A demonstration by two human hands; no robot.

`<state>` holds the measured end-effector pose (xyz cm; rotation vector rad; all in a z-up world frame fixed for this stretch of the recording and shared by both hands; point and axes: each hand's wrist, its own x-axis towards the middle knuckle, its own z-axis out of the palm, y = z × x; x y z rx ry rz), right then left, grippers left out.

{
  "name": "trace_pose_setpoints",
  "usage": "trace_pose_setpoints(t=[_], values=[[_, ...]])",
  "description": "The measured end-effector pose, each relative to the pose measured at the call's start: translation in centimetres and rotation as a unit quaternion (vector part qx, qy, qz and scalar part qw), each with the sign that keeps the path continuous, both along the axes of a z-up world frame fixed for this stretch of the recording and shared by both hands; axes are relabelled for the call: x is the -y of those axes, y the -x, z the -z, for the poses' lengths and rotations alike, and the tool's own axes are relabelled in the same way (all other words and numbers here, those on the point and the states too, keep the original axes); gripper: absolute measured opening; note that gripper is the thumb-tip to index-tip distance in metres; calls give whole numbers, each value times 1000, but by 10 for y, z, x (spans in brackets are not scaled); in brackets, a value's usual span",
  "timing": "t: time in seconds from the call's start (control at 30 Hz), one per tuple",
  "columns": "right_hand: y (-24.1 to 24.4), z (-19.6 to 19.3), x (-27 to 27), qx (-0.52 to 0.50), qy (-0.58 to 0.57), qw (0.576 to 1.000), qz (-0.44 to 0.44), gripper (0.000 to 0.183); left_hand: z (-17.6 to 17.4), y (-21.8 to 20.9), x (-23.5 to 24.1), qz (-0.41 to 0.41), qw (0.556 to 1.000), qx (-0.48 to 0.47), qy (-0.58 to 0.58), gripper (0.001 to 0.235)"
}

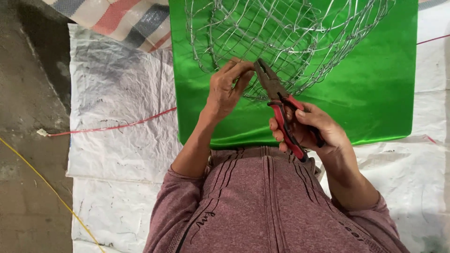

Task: Using pliers to bend and shape a wire mesh structure on a green mat.

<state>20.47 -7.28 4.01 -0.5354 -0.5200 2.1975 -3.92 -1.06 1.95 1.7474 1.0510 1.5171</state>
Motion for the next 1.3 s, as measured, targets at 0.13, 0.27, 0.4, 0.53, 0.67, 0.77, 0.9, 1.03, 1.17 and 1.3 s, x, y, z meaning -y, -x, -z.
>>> trace_pose_setpoints(t=[0.13, 0.27, 0.4, 0.53, 0.67, 0.77, 0.9, 1.03, 1.17, 1.3], values=[[-1, 4, 0, -4, 10, 1000, -9, 43, 9, 0, -2, -8, 1000, -17, -7, 12], [3, 0, -2, 1, 5, 1000, -9, 44, 2, -2, 0, -16, 999, -17, -26, 12], [10, -5, -3, 6, 0, 1000, -7, 42, 13, -1, -4, -23, 998, -33, -42, 10], [11, -8, -2, 39, -2, 999, 4, 40, 9, -1, -5, -17, 999, -30, -42, 9], [12, -7, -1, 60, 5, 998, 12, 38, 11, -2, -7, -11, 999, -20, -47, 9], [13, -6, -1, 68, 2, 997, 23, 39, 11, -3, -6, -14, 999, -11, -52, 9], [14, -4, -1, 94, -5, 995, 30, 34, 11, -4, -7, -14, 999, -4, -44, 9], [16, -4, 1, 133, -23, 990, 37, 32, 14, -4, -7, -16, 999, -8, -42, 9], [18, 0, 4, 139, -37, 989, 32, 26, 8, -5, -6, -23, 998, -17, -49, 9], [19, -4, 3, 126, -31, 991, 30, 35, 16, -4, -9, -17, 998, -15, -58, 7]])
